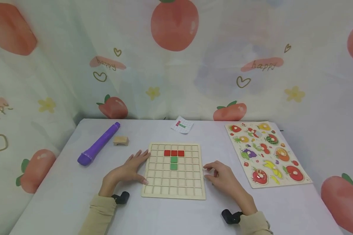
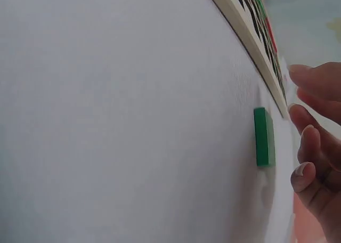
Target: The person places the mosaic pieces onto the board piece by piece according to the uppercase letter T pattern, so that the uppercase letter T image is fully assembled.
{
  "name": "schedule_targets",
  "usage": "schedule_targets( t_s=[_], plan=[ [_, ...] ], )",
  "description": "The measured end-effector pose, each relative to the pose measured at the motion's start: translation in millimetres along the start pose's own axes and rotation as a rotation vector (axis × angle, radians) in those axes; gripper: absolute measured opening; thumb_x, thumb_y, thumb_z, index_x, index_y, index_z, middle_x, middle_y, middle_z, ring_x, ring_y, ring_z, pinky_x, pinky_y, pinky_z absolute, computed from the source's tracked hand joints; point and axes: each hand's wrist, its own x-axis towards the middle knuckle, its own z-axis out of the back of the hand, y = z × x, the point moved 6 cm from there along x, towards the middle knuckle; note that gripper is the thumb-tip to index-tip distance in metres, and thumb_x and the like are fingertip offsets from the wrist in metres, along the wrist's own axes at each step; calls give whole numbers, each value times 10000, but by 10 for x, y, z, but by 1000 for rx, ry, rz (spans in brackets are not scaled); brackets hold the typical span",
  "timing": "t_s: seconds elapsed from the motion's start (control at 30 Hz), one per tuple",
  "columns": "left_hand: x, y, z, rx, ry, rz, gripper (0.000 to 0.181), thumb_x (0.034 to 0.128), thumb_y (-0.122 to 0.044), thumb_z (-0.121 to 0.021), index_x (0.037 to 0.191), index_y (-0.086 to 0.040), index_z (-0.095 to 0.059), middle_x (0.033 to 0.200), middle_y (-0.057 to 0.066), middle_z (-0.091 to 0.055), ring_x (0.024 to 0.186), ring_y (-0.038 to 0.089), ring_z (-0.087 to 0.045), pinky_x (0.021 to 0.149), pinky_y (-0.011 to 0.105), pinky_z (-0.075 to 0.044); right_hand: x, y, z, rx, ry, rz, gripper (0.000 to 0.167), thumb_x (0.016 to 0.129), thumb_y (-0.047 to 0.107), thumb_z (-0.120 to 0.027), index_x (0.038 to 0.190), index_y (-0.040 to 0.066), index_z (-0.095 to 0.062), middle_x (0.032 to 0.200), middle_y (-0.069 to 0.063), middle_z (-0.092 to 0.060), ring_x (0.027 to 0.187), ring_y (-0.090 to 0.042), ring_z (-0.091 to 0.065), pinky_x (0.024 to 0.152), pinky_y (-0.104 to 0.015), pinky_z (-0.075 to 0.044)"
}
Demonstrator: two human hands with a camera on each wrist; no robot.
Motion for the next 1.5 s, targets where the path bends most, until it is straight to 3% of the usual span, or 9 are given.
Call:
schedule_targets(
  t_s=[0.2,0.43,0.53,0.7,0.93,1.23,1.5],
  plan=[
    [19,5,-13,15,1,-5,1162,731,-317,-921,1645,-104,-237,1737,78,-132,1614,328,-2,1314,528,13,-103,-149,129,-34,-3,-22,323,840,105,-835,1152,88,-753,940,18,-656,730,-61,-480,577,-196,-415],
    [37,35,-27,-4,0,-2,1167,715,-319,-934,1643,-117,-254,1736,59,-143,1615,322,-5,1313,539,5,-217,-291,149,-12,141,-70,439,792,207,-885,1171,64,-715,1035,-18,-632,779,-105,-480,605,-209,-424],
    [47,40,-32,-13,-2,-3,1169,705,-317,-940,1639,-114,-266,1734,60,-154,1614,323,-8,1312,541,12,-230,-310,134,-7,162,-70,409,798,193,-876,1154,71,-713,1040,-13,-621,795,-113,-484,620,-212,-428],
    [52,49,-35,-18,-4,-3,1167,704,-313,-939,1638,-111,-270,1733,67,-159,1614,324,-11,1312,541,11,-209,-294,103,-21,151,-82,278,824,103,-834,1073,80,-712,994,-11,-599,791,-128,-480,612,-217,-411],
    [46,37,-29,-16,-14,-2,1173,696,-317,-944,1638,-115,-274,1732,60,-166,1615,318,-13,1312,542,10,-211,-270,57,19,155,-135,230,846,72,-784,1023,96,-639,863,17,-610,758,-129,-506,618,-215,-435],
    [60,16,-23,-25,-10,-2,1160,711,-295,-937,1638,-110,-266,1734,61,-152,1615,320,-6,1313,532,17,-145,-192,42,41,68,-63,137,930,70,-726,1056,116,-695,1002,21,-735,892,-113,-657,787,-215,-573],
    [29,7,-15,-18,-11,-5,1165,697,-320,-944,1632,-99,-285,1731,73,-168,1614,328,-20,1313,538,9,-24,-47,-53,158,28,-84,141,966,69,-689,1105,68,-712,992,-27,-729,807,-112,-671,696,-207,-575]
  ],
)
